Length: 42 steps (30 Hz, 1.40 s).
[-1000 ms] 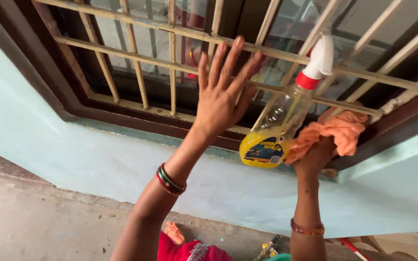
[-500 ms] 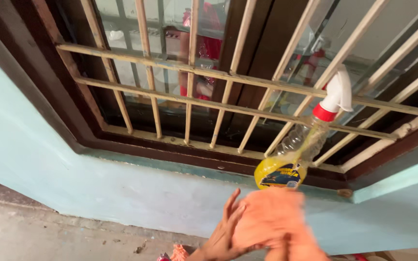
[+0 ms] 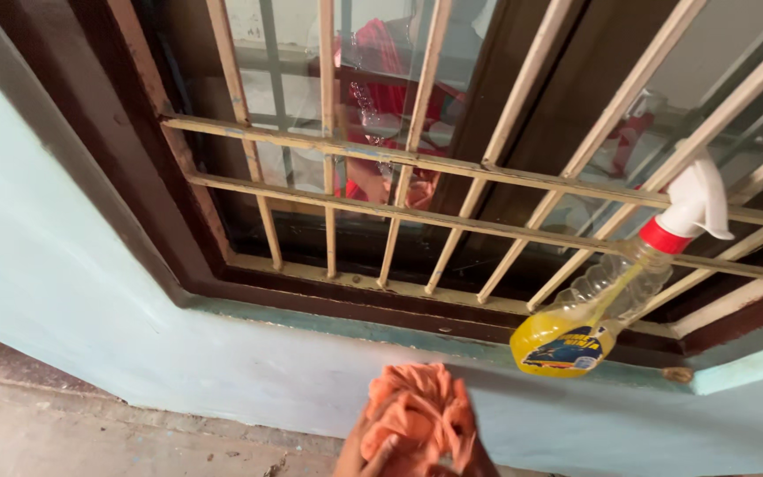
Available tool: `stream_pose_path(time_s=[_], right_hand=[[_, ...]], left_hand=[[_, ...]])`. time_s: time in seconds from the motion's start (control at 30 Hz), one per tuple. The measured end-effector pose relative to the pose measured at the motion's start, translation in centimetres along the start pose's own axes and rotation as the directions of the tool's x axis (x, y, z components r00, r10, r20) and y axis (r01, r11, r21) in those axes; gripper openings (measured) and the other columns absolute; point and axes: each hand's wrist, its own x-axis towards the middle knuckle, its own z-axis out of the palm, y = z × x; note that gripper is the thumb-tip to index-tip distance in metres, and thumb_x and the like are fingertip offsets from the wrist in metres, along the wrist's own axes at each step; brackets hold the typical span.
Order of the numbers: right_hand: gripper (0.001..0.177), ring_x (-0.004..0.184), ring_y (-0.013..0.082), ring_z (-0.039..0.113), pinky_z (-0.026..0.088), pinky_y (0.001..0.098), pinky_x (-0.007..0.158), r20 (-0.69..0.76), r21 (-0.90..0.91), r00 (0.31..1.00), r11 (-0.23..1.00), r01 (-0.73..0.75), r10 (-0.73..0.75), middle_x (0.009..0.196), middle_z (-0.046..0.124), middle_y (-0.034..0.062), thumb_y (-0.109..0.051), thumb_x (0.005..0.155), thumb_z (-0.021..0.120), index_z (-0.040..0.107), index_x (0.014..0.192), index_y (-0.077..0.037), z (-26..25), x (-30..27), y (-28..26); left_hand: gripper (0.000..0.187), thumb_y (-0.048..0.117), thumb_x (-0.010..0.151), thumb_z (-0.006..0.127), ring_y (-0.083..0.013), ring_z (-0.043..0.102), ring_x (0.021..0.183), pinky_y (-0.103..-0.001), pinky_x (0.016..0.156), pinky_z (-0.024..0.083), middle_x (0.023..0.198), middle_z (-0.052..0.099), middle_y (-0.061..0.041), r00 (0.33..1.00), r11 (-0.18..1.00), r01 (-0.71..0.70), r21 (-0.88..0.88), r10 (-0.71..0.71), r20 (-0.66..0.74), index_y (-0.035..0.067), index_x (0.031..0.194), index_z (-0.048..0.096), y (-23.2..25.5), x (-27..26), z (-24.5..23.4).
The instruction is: The person wipes a window with a cloth, cleaning the glass and the metal grille. They repeatedly wipe different sections of the window, moving the cloth across the surface and around the bars.
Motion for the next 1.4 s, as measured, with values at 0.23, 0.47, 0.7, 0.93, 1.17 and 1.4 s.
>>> stream_pose_path(time_s=[0.23,0.47,0.7,0.93,1.17,1.4], right_hand=[[0.091,0.157,0.0421,0.018,0.013,0.0605,0.128,-0.075,-0.087,0.997,0.996,0.014,-0.021,0.171,0.016,0.0191,-0.032,0.100,0.070,0.009,0.164,-0.010,0.5,-0.4,-0.8],[0.100,0.160,0.0440,0.013,0.009,0.0633,0.130,0.023,-0.511,0.914,0.781,0.358,-0.404,0.175,0.011,0.0194,-0.034,0.099,0.072,0.003,0.168,-0.011,-1.3,4.6,-0.9],[0.096,0.154,0.0480,0.013,0.005,0.0698,0.118,0.000,-0.776,0.939,0.592,0.218,-0.345,0.165,0.020,0.0233,-0.045,0.092,0.069,0.014,0.160,-0.003,2.0,11.4,2.1],[0.071,0.151,0.0475,0.033,0.022,0.0637,0.125,0.044,-0.802,0.935,0.546,0.244,-0.353,0.160,0.037,0.0239,-0.036,0.101,0.057,0.036,0.156,0.002,2.1,11.4,3.7],[0.062,0.140,0.0343,0.048,0.026,0.0597,0.121,0.012,-0.786,0.956,0.588,0.191,-0.294,0.149,0.054,0.0146,-0.035,0.098,0.058,0.048,0.149,-0.003,2.1,11.6,3.1],[0.057,0.138,0.0326,0.050,0.025,0.0592,0.122,-0.003,-0.781,0.975,0.610,0.136,-0.222,0.150,0.054,0.0112,-0.034,0.098,0.057,0.054,0.146,-0.003,2.5,10.6,1.1]], left_hand=[[0.071,0.040,0.101,0.051,-0.0495,0.040,0.142,-0.056,0.121,0.026,0.165,0.038,-0.023,0.979,0.991,-0.087,0.101,0.066,0.192,0.001,0.159,0.038,3.9,0.5,-1.2],[0.100,0.075,0.097,0.046,-0.0620,0.020,0.156,-0.063,0.129,0.023,0.163,0.023,-0.043,0.929,0.873,-0.363,0.326,0.310,0.204,-0.003,0.160,0.038,9.3,10.6,-1.9],[0.078,0.054,0.102,0.054,-0.0534,0.045,0.137,-0.056,0.117,0.037,0.146,0.045,-0.036,0.907,0.738,-0.386,0.553,0.411,0.085,-0.005,0.151,0.041,10.9,18.9,-2.5],[0.071,0.043,0.102,0.056,-0.0424,0.061,0.108,-0.049,0.097,0.046,0.127,0.062,-0.028,0.948,0.763,-0.261,0.592,0.319,0.006,-0.012,0.146,0.044,9.2,18.7,-2.1],[0.081,0.051,0.097,0.056,-0.0397,0.062,0.100,-0.047,0.094,0.047,0.109,0.064,-0.027,0.962,0.784,-0.212,0.584,0.271,-0.015,-0.016,0.140,0.047,9.9,19.0,-2.0],[0.079,0.051,0.105,0.046,-0.0454,0.055,0.117,-0.050,0.107,0.040,0.127,0.058,-0.034,0.939,0.727,-0.277,0.628,0.343,0.017,-0.019,0.141,0.044,10.7,17.9,-2.2]])
